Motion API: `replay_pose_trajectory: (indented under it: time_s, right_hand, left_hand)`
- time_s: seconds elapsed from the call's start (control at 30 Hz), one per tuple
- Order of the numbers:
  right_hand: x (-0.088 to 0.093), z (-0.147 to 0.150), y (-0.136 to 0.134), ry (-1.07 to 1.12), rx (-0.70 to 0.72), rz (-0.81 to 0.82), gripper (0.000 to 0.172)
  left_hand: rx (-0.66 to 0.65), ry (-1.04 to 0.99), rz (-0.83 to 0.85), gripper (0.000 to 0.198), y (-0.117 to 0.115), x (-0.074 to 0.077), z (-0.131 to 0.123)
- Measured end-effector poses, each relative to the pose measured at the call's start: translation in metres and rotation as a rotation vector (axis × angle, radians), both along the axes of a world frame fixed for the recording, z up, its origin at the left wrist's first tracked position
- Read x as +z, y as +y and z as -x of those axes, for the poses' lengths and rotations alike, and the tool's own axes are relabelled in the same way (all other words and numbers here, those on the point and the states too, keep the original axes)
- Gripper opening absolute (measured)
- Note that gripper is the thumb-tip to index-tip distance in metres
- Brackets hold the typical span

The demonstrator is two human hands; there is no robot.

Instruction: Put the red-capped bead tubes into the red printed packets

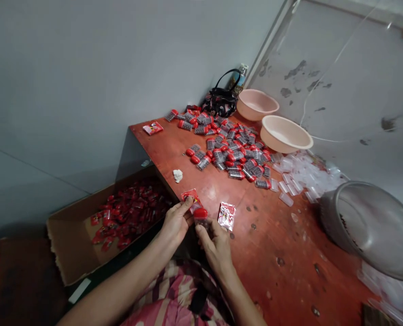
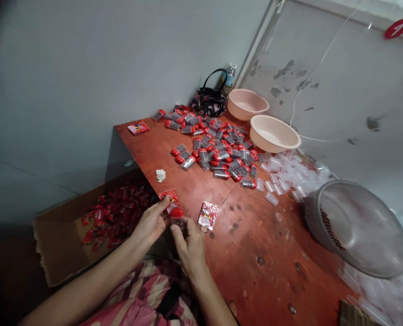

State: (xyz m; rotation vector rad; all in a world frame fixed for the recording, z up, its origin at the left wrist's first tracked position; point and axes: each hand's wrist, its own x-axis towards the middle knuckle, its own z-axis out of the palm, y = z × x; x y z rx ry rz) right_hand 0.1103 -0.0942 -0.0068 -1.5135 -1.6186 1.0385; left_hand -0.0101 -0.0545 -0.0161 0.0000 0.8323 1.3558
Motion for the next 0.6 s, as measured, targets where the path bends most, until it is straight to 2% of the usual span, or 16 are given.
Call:
replay_pose_trajectory:
  time_s: [0.1, 0.23, 0.37, 0.5, 0.6]
  right_hand:
    - [0.001, -0.002, 0.002, -0.018, 0.007, -0.034, 0.018]
    - [-0.005, -0.006, 0.003, 0.115, 0.003, 0.065, 0.020]
    - [-0.011, -0.013, 0.003, 0.141, -0.031, 0.073, 0.019]
    - [-0.010, -0.017, 0.003, 0.106, -0.038, 0.026, 0.017]
    - [-0.010, -0.017, 0.005, 0.213, -0.040, 0.072, 0.016]
  left_hand:
    - [-0.009, 0.076, -0.029, 0.021, -0.001, 0.005, -0.007]
    - [-0.046, 0.165, -0.107, 0.022, -0.001, 0.007, -0.011]
    - [-0.183, 0.191, -0.187, 0.023, -0.002, 0.004, -0.013]
    - [-0.305, 0.244, -0.181, 0.014, -0.004, 0.000, -0.014]
    - [-0.371, 0.274, -0.216, 0.014, -0.004, -0.001, -0.013]
